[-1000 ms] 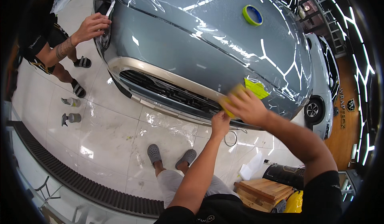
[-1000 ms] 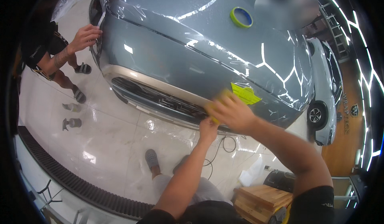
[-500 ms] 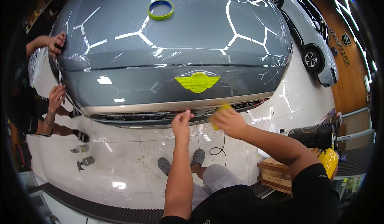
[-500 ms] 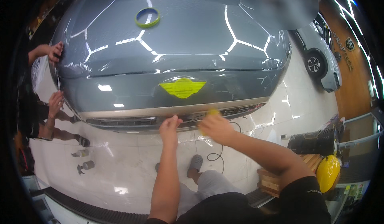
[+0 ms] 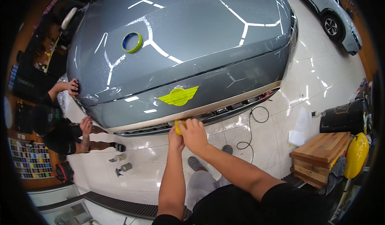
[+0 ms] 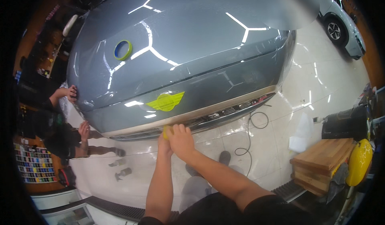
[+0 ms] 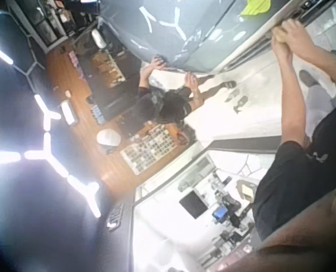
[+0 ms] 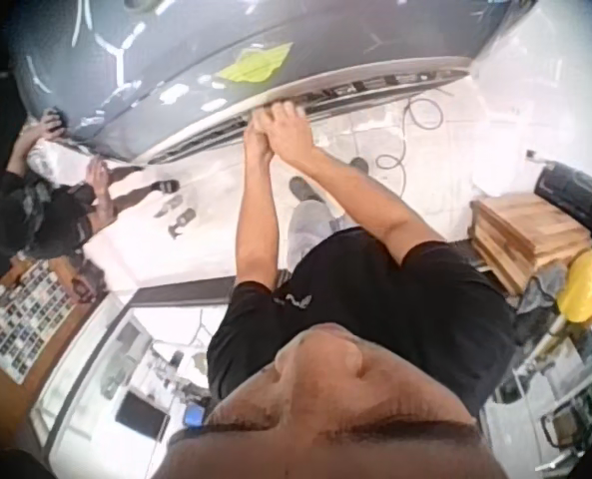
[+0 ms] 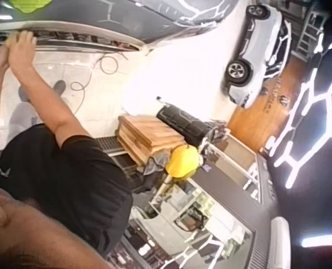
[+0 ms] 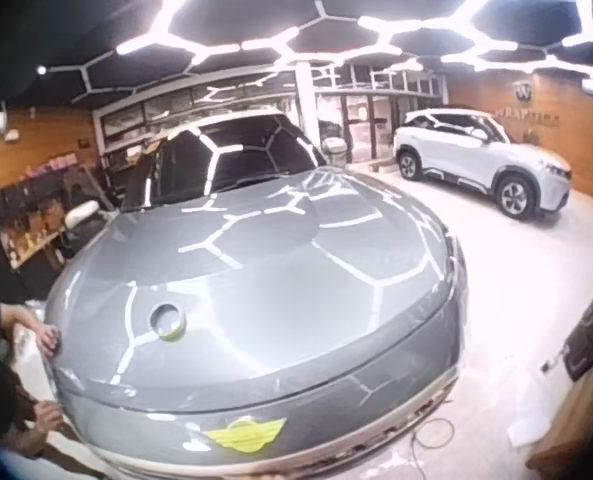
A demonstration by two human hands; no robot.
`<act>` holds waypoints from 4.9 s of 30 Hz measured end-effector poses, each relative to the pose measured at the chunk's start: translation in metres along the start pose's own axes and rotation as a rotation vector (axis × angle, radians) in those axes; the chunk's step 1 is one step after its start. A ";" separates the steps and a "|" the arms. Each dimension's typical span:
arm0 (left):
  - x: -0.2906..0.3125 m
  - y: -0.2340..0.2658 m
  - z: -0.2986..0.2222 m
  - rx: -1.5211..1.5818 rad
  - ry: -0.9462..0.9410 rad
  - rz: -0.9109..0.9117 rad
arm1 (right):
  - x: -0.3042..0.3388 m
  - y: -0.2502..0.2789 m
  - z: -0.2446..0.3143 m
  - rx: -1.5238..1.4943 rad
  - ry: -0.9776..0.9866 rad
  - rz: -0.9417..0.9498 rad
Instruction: The person uses a metal squeegee to smooth a protective film onto the front bumper of a gray car, working around a yellow logo. They then use a yellow squeegee to press the film firmly into the contours of the bumper and trim the edges.
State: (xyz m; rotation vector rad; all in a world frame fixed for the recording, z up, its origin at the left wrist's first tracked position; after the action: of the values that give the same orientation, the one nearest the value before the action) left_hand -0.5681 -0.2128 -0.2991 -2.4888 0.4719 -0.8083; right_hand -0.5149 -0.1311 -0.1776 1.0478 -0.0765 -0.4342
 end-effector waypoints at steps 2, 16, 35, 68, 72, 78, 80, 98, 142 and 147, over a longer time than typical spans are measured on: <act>0.010 0.012 -0.017 -0.388 0.036 0.000 | 0.004 0.012 -0.012 -0.152 -0.031 -0.053; -0.046 -0.278 -0.160 -1.986 -1.144 0.614 | 0.039 0.065 -0.164 -0.966 -0.858 -0.665; -0.075 -0.320 -0.161 -1.900 -0.559 0.881 | 0.000 0.141 -0.252 -0.679 -0.850 -0.922; -0.077 -0.314 -0.170 -1.880 -0.624 1.178 | -0.077 0.123 -0.028 -0.032 -0.508 -0.916; -0.078 -0.258 -0.214 -1.962 -0.574 1.144 | -0.046 0.161 -0.097 -0.296 -0.675 -0.876; -0.085 -0.221 -0.236 -1.915 -0.493 1.088 | -0.076 0.120 -0.063 0.110 -0.629 -0.845; -0.092 -0.215 -0.240 -1.887 -0.398 1.068 | -0.099 0.114 0.002 -0.054 -0.460 -0.776; -0.090 -0.223 -0.246 -1.971 -0.628 1.011 | -0.088 0.118 -0.048 -0.408 -0.653 -0.531; -0.069 -0.182 -0.277 -1.603 -0.801 0.506 | -0.202 0.175 -0.003 0.133 0.172 0.220; 0.011 -0.135 -0.263 -1.526 -1.305 0.142 | -0.161 0.166 -0.008 -0.001 0.153 0.191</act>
State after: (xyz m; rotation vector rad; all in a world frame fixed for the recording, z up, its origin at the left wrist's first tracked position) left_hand -0.6990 -0.1936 -0.0342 -3.2316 0.8363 1.8989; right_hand -0.6083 0.0069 -0.0175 1.0590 -0.0393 -0.1805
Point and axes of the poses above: each hand's wrist, its own x-axis away from the middle knuckle, its own y-axis out of the back of the hand, z = x × y, the point moved 9 cm from there along -x, towards the middle knuckle, and after that the axes turned 4 degrees about -y, right-handed, at the moved point
